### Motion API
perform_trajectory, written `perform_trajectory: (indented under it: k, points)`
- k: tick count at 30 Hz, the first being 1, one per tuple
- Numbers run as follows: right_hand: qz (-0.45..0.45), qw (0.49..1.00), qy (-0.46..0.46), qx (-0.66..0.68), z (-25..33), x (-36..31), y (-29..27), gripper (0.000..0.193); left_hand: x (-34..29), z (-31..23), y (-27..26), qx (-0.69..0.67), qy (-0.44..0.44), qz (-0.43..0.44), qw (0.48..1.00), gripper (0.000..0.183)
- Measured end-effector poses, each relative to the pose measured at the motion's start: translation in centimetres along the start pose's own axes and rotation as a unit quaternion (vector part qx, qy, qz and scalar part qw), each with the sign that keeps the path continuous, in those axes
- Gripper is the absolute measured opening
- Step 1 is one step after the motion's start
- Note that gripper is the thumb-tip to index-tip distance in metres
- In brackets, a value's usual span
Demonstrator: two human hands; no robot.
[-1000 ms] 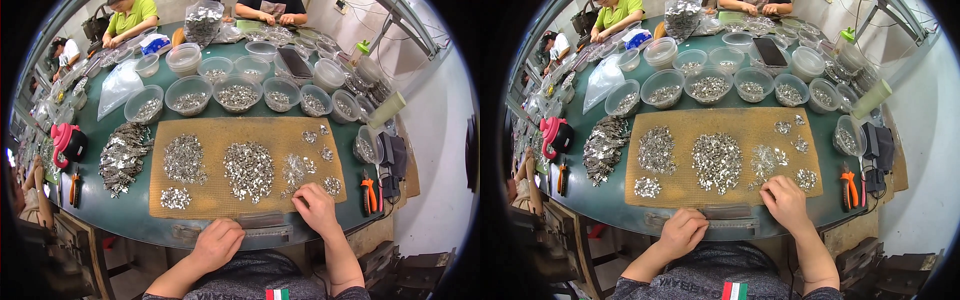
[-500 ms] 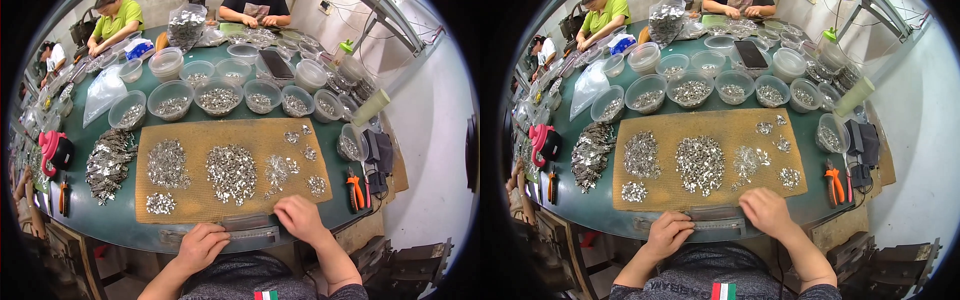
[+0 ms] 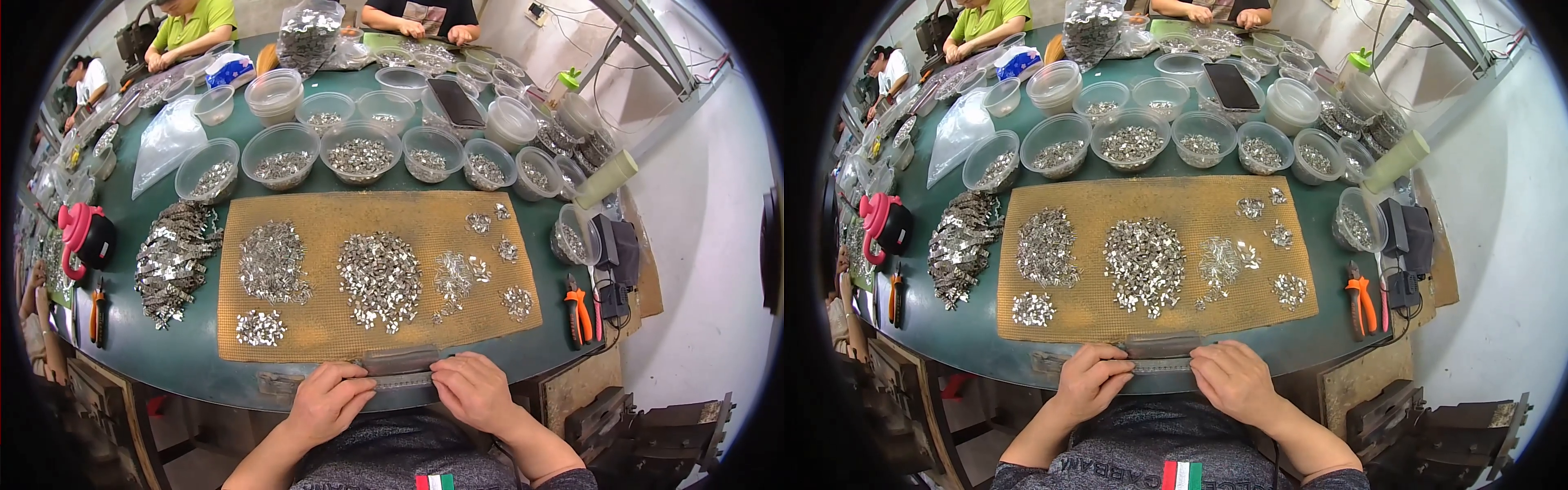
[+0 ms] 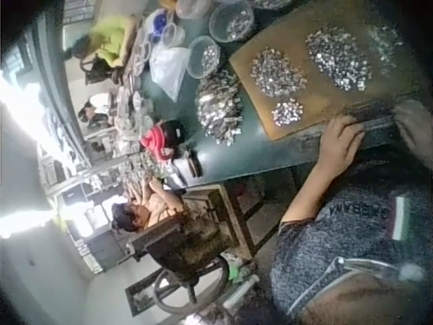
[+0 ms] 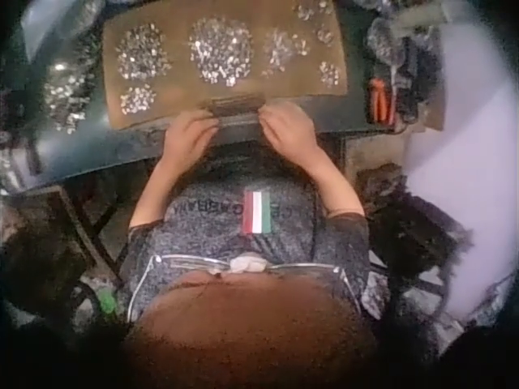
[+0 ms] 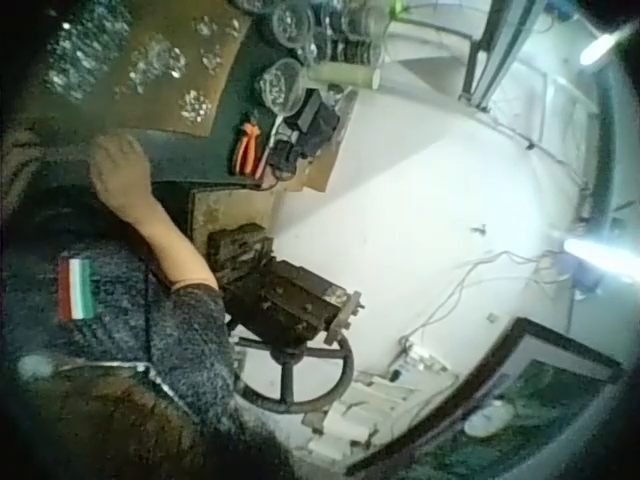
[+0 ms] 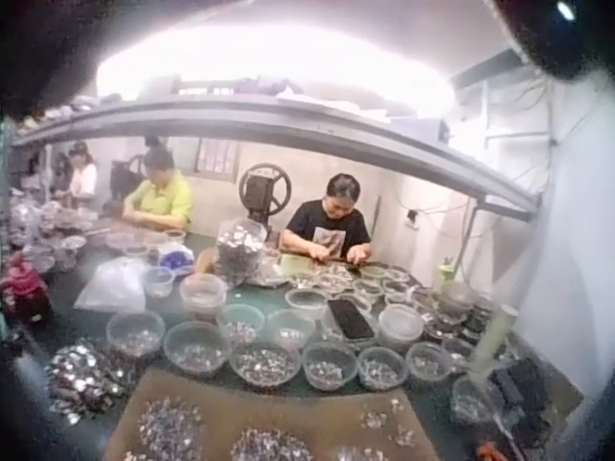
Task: The person assembles small metal parts into a manual press fixture, then operates the manual press by hand.
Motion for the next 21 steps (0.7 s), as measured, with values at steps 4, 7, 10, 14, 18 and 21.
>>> perform_trajectory:
  k: [4, 7, 10, 14, 18, 21]
  points:
    - [-0.019, 0.997, -0.003, -0.069, 1.1, -0.2, -0.5, 0.017, 0.3, -0.3, -0.2, -0.006, 0.006, -0.003, 1.0, 0.02]
    - [-0.007, 0.997, -0.002, -0.076, 1.5, 0.3, -0.9, 0.016, 0.1, -0.7, -0.5, -0.004, 0.004, -0.007, 1.0, 0.019]
    - [0.017, 0.995, -0.018, -0.097, 1.9, 0.6, -0.8, 0.013, 0.2, -0.8, -0.8, -0.001, -0.001, -0.01, 1.0, 0.019]
    - [0.0, 0.995, -0.034, -0.092, 2.1, 0.2, -1.1, 0.013, 0.3, -0.7, -1.0, -0.003, -0.002, -0.007, 1.0, 0.019]
    - [0.017, 1.0, -0.009, 0.015, 0.1, 0.2, -1.4, 0.013, 0.3, -0.5, -1.1, -0.006, -0.009, -0.003, 1.0, 0.019]
    - [-0.03, 0.995, 0.094, -0.001, -3.8, 0.6, -2.4, 0.011, 0.3, -0.6, -1.1, -0.006, -0.007, -0.004, 1.0, 0.019]
Point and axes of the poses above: each hand's wrist, its own x-axis towards the middle knuckle, its own y-axis out of the palm, z = x × y, the point moved 7 cm from there along x, towards the middle knuckle, and after that the axes turned 2 degrees about -y, right-handed, at the moved point
